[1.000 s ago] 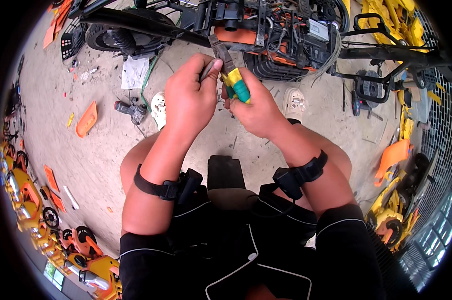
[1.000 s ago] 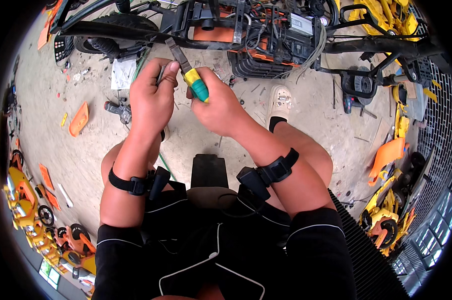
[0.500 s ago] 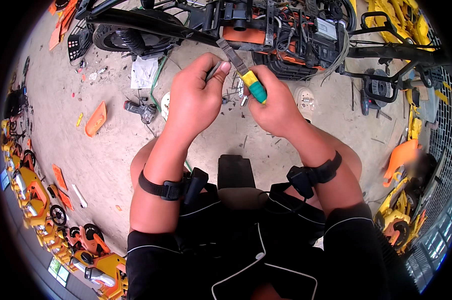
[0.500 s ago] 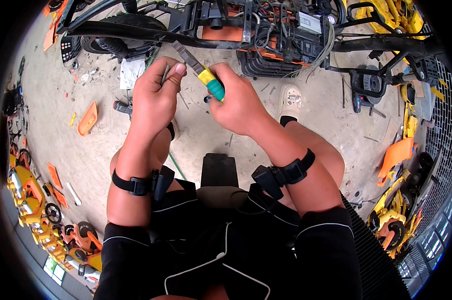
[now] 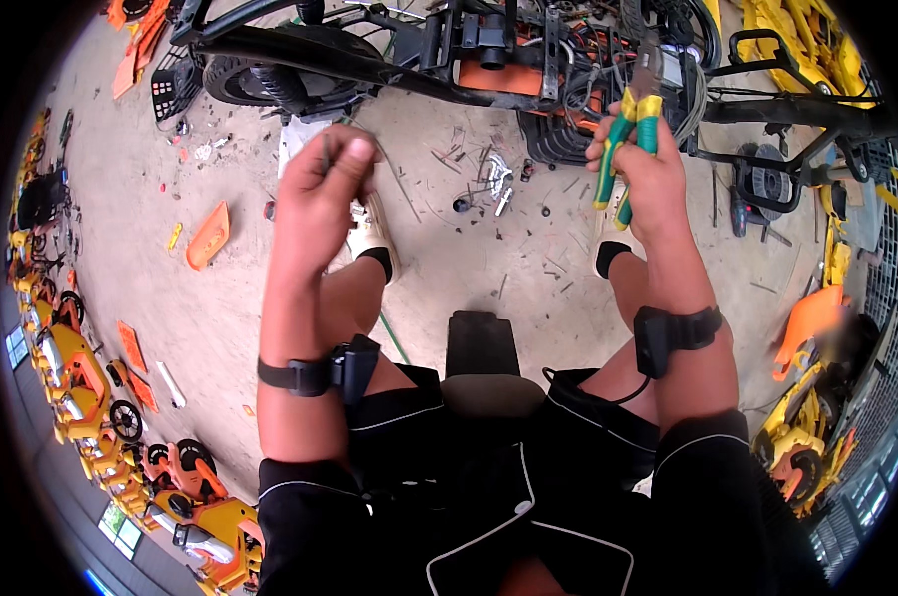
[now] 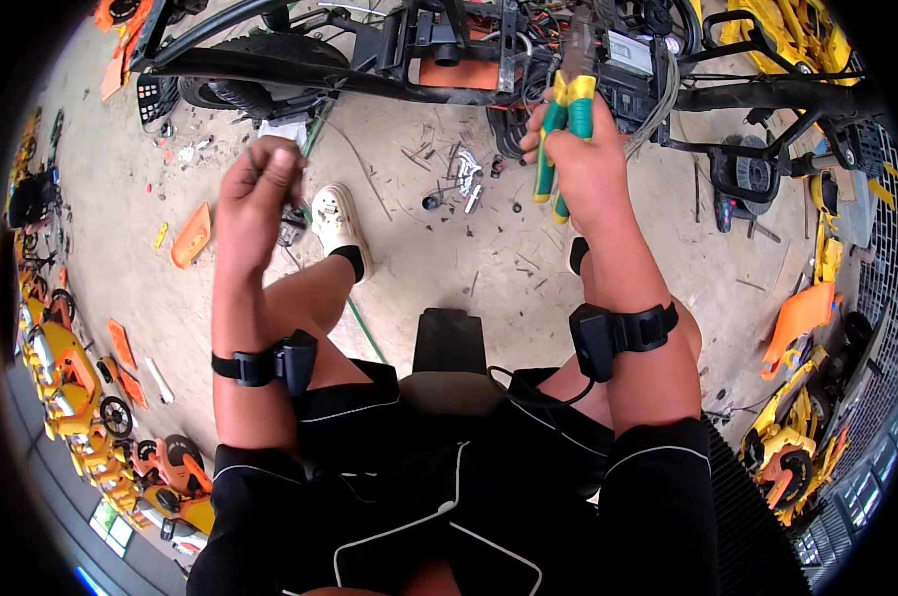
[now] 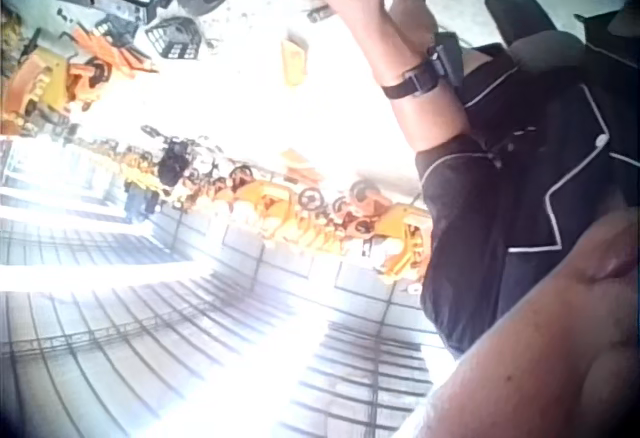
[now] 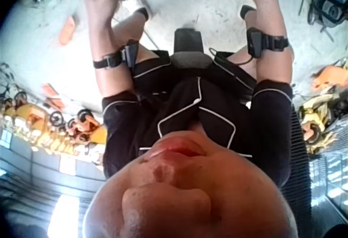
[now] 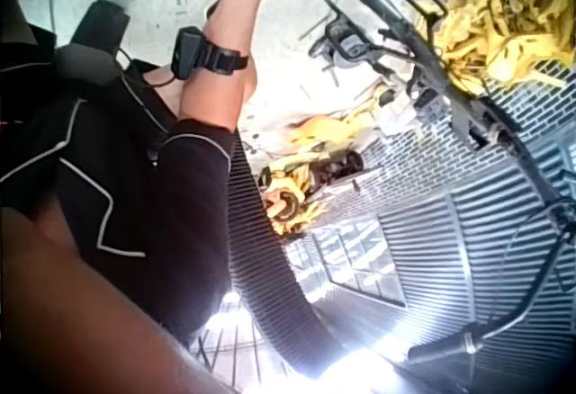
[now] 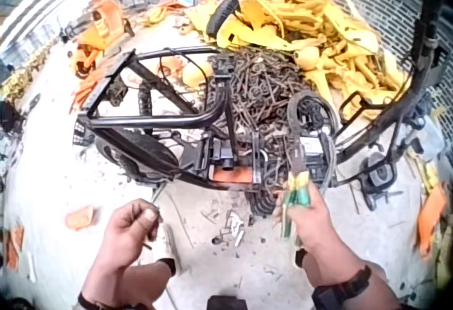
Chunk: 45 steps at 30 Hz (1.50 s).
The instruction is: The person uses pliers to strip and trim a wire on a motorcycle frame, holding the wire with one hand while manipulating the tool with the other.
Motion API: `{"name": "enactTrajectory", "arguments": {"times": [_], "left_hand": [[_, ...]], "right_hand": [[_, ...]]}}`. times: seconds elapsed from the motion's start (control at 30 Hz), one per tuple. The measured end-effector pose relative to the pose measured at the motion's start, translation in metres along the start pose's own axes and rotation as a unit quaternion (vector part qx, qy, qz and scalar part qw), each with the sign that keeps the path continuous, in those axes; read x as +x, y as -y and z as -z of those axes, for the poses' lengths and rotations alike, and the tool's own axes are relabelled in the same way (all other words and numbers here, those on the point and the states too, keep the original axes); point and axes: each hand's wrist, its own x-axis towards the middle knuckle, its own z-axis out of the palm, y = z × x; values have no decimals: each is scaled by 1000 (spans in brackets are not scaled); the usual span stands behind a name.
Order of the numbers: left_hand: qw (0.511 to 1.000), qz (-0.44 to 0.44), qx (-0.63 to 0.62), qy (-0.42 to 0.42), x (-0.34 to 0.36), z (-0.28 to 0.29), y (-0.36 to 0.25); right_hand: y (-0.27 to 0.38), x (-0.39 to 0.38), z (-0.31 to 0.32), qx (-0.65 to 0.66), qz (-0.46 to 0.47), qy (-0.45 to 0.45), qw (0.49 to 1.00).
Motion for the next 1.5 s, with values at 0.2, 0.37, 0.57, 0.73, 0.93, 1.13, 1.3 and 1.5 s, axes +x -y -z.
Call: {"name": "enactTrajectory", "arguments": {"times": [0.2,0.37,0.57,0.73,0.93,1.13,1.3,1.5], "left_hand": [[993,-17,-94,72,6,-41,-1],[991,-37,-114,65,9,-49,-1],[993,-20,-93,65,7,-49,-3],[990,-33,-110,82,8,-56,1],[993,-50,-81,72,12,-66,1],[997,-40,-40,54,11,-77,-3],[998,-27,27,42,10,-79,-6],[997,-27,52,53,8,-73,-5]], "right_hand": [[-2,-14,-34,-27,-41,139,989],[-4,-23,-37,-182,-43,200,962],[2,-34,-40,-305,50,205,928],[6,-38,-46,-266,76,220,936],[4,-37,-46,-248,88,229,937],[8,-39,-49,-215,28,254,943],[0,-37,-48,-205,14,257,944],[7,-36,-49,-221,-28,253,941]]}}
